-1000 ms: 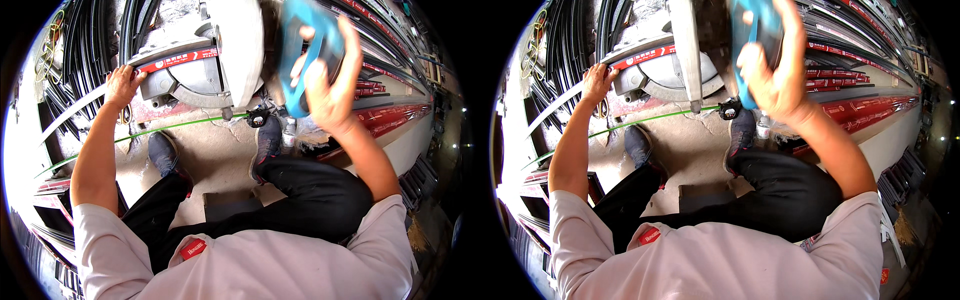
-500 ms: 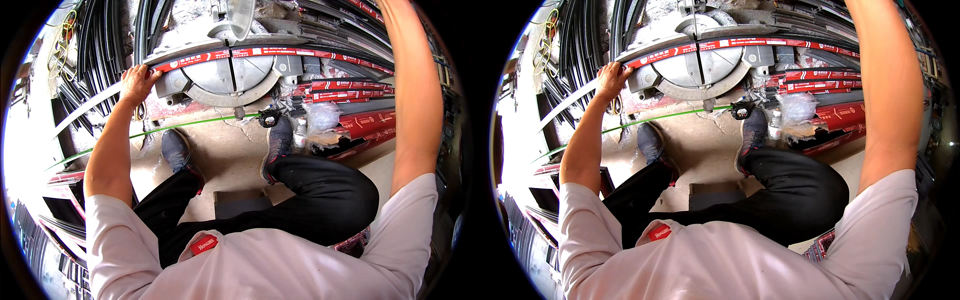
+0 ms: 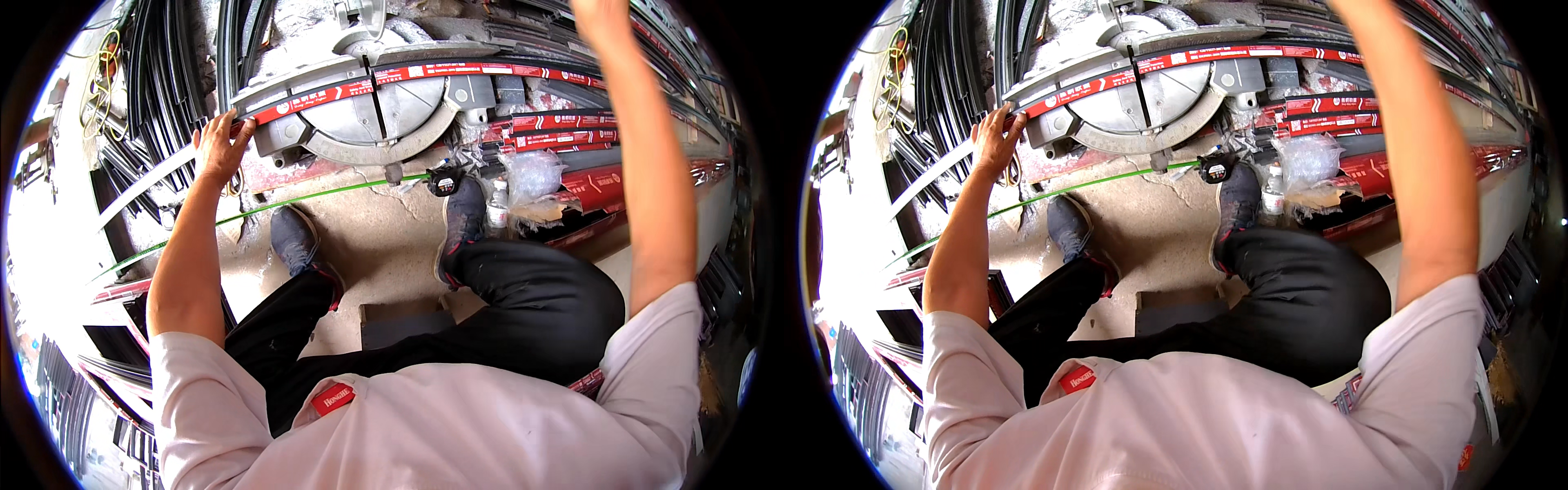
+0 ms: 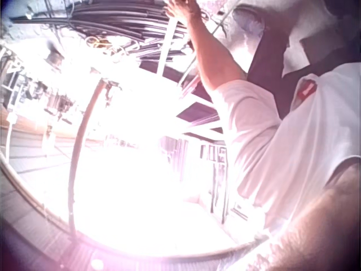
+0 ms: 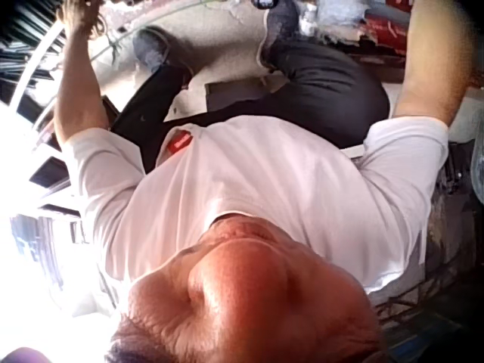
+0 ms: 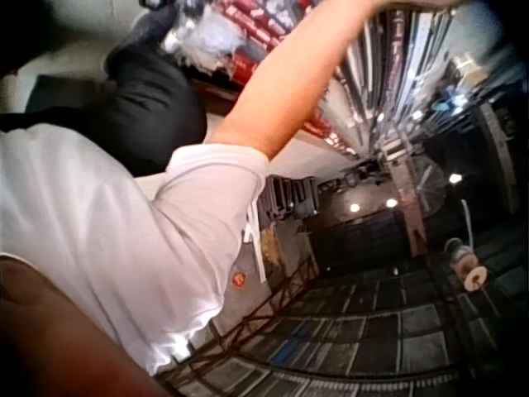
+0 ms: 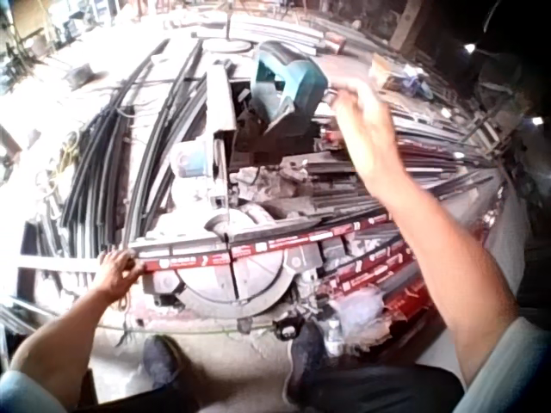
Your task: The person measures a red window frame profile with a green tape measure, marks the cut line with a marker, and cuts the profile using a miter saw. The person then picks up the cut piece and walks across the workshop floor.
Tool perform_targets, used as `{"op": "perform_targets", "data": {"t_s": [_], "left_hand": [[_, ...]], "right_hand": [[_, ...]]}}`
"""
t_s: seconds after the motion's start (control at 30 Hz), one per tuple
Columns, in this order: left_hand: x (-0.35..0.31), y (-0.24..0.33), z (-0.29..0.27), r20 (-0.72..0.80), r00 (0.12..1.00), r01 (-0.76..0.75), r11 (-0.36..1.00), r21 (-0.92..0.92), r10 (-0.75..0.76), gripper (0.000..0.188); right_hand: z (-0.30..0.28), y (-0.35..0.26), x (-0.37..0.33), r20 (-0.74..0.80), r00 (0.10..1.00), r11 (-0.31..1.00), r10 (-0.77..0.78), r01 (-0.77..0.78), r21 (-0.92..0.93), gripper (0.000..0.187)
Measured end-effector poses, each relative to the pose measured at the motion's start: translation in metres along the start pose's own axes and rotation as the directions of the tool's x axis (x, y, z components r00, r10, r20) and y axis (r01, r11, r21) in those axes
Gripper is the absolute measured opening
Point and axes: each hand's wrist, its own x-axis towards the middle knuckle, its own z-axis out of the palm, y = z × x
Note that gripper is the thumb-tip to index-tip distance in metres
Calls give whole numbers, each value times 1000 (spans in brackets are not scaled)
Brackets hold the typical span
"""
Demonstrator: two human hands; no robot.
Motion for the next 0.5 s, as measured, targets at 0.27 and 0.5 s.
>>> {"op": "perform_targets", "data": {"t_s": [0.27, 0.5], "left_hand": [[-22, -15, 17, -297, 945, 130, 991, -31, -133, 53], [-35, 18, 5, -397, 662, 544, 772, -328, -635, 66]], "right_hand": [[24, 72, -304, 528, 804, 932, 273, -84, -353, 41], [39, 84, -375, 792, 551, 886, 262, 187, -423, 67]]}}
